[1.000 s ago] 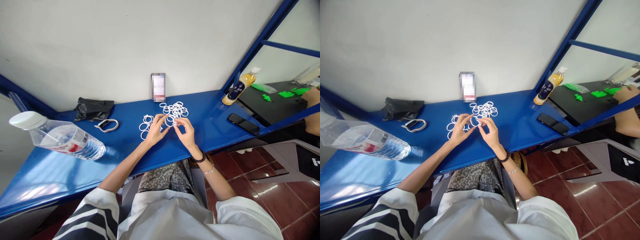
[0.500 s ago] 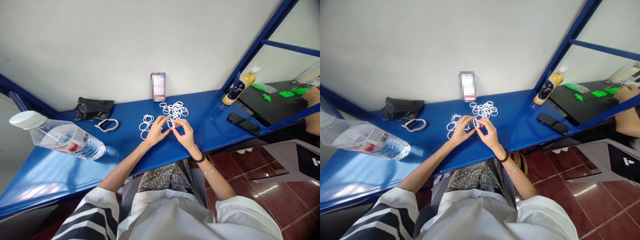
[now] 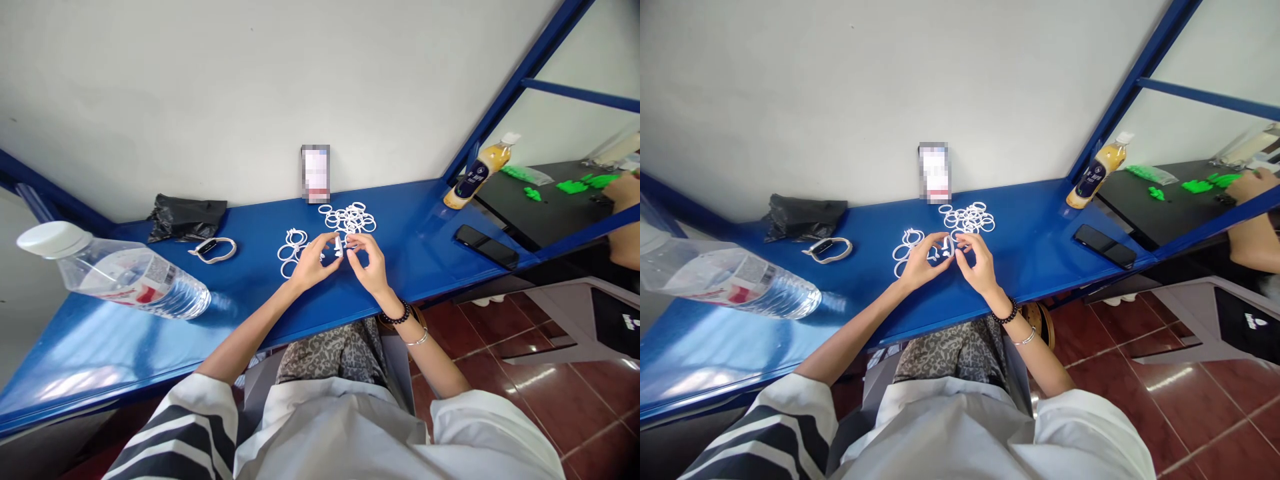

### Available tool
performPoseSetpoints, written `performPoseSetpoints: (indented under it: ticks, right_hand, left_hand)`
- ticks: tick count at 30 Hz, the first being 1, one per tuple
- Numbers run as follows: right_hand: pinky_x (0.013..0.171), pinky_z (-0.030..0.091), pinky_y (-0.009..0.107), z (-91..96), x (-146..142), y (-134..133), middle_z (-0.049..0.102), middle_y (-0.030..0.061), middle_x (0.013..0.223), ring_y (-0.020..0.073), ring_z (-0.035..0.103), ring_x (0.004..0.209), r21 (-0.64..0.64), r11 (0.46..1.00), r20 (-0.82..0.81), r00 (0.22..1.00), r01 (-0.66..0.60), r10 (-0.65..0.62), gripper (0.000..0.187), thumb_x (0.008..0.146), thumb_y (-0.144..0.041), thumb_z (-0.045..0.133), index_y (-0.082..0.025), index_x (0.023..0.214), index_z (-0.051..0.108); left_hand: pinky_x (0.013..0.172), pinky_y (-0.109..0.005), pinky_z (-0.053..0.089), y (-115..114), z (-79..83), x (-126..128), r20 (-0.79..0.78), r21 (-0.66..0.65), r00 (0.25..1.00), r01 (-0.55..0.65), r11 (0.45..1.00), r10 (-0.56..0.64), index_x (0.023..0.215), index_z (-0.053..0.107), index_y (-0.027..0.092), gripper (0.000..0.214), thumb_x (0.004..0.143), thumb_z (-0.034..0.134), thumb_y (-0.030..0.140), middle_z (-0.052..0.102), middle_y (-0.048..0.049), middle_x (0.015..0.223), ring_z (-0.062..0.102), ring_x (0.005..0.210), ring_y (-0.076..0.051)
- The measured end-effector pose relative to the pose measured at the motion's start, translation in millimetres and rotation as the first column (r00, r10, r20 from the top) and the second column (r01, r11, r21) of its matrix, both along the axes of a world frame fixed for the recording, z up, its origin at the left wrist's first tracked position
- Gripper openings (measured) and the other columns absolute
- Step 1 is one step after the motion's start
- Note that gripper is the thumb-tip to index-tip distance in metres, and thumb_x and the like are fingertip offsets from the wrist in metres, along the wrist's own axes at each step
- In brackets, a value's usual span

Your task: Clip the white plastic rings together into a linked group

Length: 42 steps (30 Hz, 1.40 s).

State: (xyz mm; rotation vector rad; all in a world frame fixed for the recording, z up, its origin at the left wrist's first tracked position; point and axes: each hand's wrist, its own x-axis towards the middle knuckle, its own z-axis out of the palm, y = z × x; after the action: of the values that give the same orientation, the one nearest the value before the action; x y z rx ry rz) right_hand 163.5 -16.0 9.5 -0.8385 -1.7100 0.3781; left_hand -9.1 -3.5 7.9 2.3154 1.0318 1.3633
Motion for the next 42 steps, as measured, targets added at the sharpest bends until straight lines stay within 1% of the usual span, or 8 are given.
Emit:
performPoseSetpoints:
  ticks: [6,9,12,18,21,28,38,42]
  right_hand:
    - [0.08,0.058,0.035,-4.5,0.5,3.6,0.066,0.0072,0.108,0.0192,0.067,0.094,-0.117,0.993,-0.015,1.0,0.015,-0.017,0.023,0.096,-0.031,0.051,-0.025,0.117,0.057]
    - [0.08,0.058,0.034,-6.2,0.6,3.7,0.069,0.0049,0.097,0.0183,0.068,0.089,-0.195,0.98,-0.035,0.999,-0.042,0.036,0.025,0.096,-0.034,0.051,-0.025,0.118,0.056]
    - [0.08,0.058,0.034,-5.6,0.5,2.5,0.07,0.0022,0.087,0.0167,0.068,0.08,-0.233,0.966,-0.066,0.993,-0.113,0.1,0.026,0.096,-0.034,0.052,-0.024,0.12,0.055]
    - [0.081,0.058,0.034,-2.1,1.0,-0.2,0.068,0.003,0.084,0.0175,0.068,0.08,-0.215,0.97,-0.112,0.99,-0.111,0.088,0.028,0.095,-0.037,0.053,-0.023,0.118,0.056]
    - [0.081,0.058,0.034,-1.3,1.1,-1.0,0.067,0.0031,0.084,0.0173,0.067,0.079,-0.197,0.975,-0.121,0.989,-0.104,0.081,0.028,0.094,-0.038,0.054,-0.022,0.118,0.056]
    - [0.077,0.058,0.035,-0.8,0.1,-1.0,0.066,0.0031,0.083,0.0173,0.066,0.077,-0.127,0.984,-0.143,0.984,-0.124,0.105,0.027,0.093,-0.034,0.056,-0.022,0.118,0.058]
    - [0.079,0.059,0.036,-0.2,-0.3,-2.6,0.068,0.0038,0.087,0.0176,0.066,0.078,-0.079,0.986,-0.093,0.985,-0.149,0.142,0.031,0.091,-0.028,0.058,-0.024,0.121,0.06]
    - [0.079,0.059,0.037,0.5,0.2,-2.7,0.068,0.0046,0.088,0.0183,0.066,0.079,-0.081,0.984,-0.077,0.985,-0.161,0.154,0.032,0.091,-0.03,0.057,-0.024,0.123,0.059]
  left_hand:
    - [0.091,-0.035,0.056,0.0,1.1,-0.5,-0.012,0.012,1.0,0.015,1.0,-0.015,0.126,0.053,0.019,0.043,0.086,0.067,0.028,0.066,-0.0115,0.121,0.066,0.106,-0.021]
    - [0.094,-0.039,0.055,0.0,2.4,-0.5,0.015,0.04,0.999,0.036,0.999,-0.036,0.127,0.055,0.02,0.044,0.086,0.067,0.031,0.063,-0.0128,0.127,0.06,0.118,-0.024]
    - [0.095,-0.04,0.054,-0.4,4.2,-0.1,0.035,0.036,0.999,0.037,0.999,-0.038,0.127,0.056,0.02,0.044,0.086,0.067,0.032,0.06,-0.0135,0.13,0.058,0.121,-0.024]
    - [0.095,-0.04,0.054,-0.6,7.3,-1.0,0.046,0.02,0.999,0.007,1.0,-0.008,0.122,0.058,0.019,0.042,0.084,0.069,0.033,0.062,-0.0127,0.123,0.06,0.116,-0.023]
    - [0.091,-0.037,0.055,-0.4,7.7,-1.8,0.044,0.007,0.999,0.007,1.0,-0.007,0.122,0.058,0.018,0.042,0.084,0.069,0.033,0.061,-0.0125,0.122,0.06,0.115,-0.023]
    - [0.088,-0.036,0.056,0.2,7.1,-2.5,0.025,-0.019,1.0,0.008,1.0,-0.008,0.121,0.058,0.017,0.042,0.084,0.069,0.034,0.061,-0.0128,0.123,0.061,0.113,-0.023]
    - [0.09,-0.037,0.054,2.2,3.4,-3.3,0.002,-0.026,1.0,0.017,1.0,-0.017,0.119,0.059,0.018,0.04,0.084,0.069,0.034,0.063,-0.0121,0.119,0.061,0.11,-0.023]
    - [0.086,-0.035,0.053,3.3,2.9,-3.4,-0.003,-0.034,1.0,0.027,0.999,-0.028,0.119,0.06,0.018,0.039,0.085,0.068,0.035,0.068,-0.0097,0.108,0.063,0.098,-0.02]
